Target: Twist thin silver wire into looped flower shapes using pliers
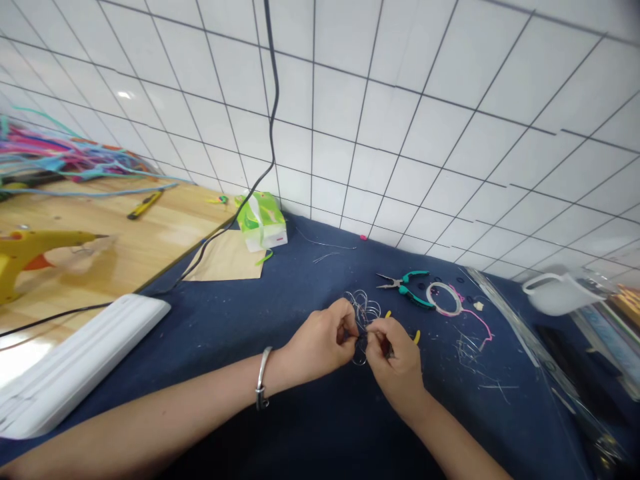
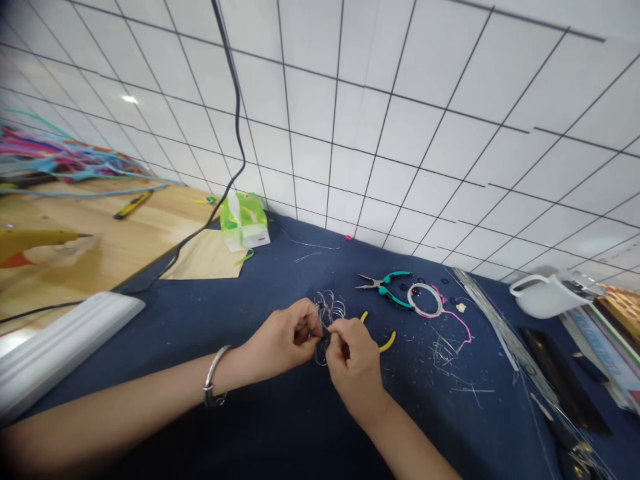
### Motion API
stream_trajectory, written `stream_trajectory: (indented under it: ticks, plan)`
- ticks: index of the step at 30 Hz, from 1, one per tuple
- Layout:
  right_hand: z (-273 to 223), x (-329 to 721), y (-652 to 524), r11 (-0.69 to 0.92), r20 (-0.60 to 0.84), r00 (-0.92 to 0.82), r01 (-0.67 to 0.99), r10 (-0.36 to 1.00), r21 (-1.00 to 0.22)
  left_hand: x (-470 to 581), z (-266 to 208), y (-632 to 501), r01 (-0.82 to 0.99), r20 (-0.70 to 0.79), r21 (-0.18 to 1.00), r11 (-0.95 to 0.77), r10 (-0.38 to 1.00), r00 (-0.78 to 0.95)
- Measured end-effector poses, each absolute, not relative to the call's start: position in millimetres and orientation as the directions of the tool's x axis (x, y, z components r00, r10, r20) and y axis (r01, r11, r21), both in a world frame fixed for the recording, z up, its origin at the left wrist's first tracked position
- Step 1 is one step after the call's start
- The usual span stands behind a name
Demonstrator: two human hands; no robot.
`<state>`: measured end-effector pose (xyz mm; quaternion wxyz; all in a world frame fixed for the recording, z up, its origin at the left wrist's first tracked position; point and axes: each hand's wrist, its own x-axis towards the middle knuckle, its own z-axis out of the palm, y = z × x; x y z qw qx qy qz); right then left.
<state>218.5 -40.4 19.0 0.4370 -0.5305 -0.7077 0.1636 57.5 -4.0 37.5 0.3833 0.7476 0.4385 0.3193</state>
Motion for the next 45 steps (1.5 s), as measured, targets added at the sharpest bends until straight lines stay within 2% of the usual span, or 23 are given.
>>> stream_trajectory:
  ticks: [4, 7, 11, 14, 17, 21, 25, 28, 33, 38, 41, 45]
  plan:
    - [19, 222, -40, 0.421, 0.469, -0.08, 0.59, 0.88, -0.689, 58, 40, -5, 0.423, 0.105, 0.853, -0.306, 0.895, 0.433]
    - [20, 225, -38, 0.507, 0.482, -0.227, 0.623, 0.846, -0.596, 58, 39, -5, 0.415, 0.104, 0.86, -0.297, 0.898, 0.428]
    - [24, 229, -36, 0.512, 0.438, -0.314, 0.721, 0.842, -0.467, 57, 36, -1, 0.343, 0.077, 0.911, -0.23, 0.911, 0.406]
    - [26, 232, -36, 0.517, 0.403, -0.356, 0.741, 0.844, -0.428, 55, 33, 2, 0.177, -0.069, 0.984, -0.015, 0.887, 0.457]
    - [28, 235, -35, 0.523, 0.371, -0.387, 0.748, 0.844, -0.409, 53, 30, 5, 0.0, -0.206, 0.97, 0.241, 0.83, 0.519]
    - [30, 237, -33, 0.538, 0.371, -0.411, 0.757, 0.833, -0.37, 53, 27, 6, -0.096, -0.25, 0.931, 0.352, 0.807, 0.535]
    - [34, 236, -30, 0.564, 0.424, -0.416, 0.759, 0.805, -0.326, 56, 27, 5, -0.031, -0.22, 0.962, 0.272, 0.835, 0.504]
    - [35, 234, -30, 0.555, 0.417, -0.406, 0.756, 0.813, -0.346, 59, 27, 4, 0.017, -0.138, 0.989, 0.148, 0.866, 0.48]
    - [30, 227, -33, 0.549, 0.457, -0.332, 0.661, 0.825, -0.512, 59, 28, 3, 0.134, -0.039, 0.991, -0.027, 0.882, 0.47]
    - [27, 221, -35, 0.506, 0.48, -0.209, 0.561, 0.852, -0.655, 56, 33, -4, 0.303, 0.032, 0.935, -0.186, 0.893, 0.448]
    - [27, 219, -38, 0.465, 0.467, -0.141, 0.528, 0.873, -0.71, 56, 34, -7, 0.319, 0.052, 0.925, -0.206, 0.902, 0.429]
    - [29, 219, -43, 0.416, 0.441, -0.081, 0.517, 0.894, -0.748, 57, 34, -4, 0.181, 0.003, 0.978, -0.099, 0.883, 0.469]
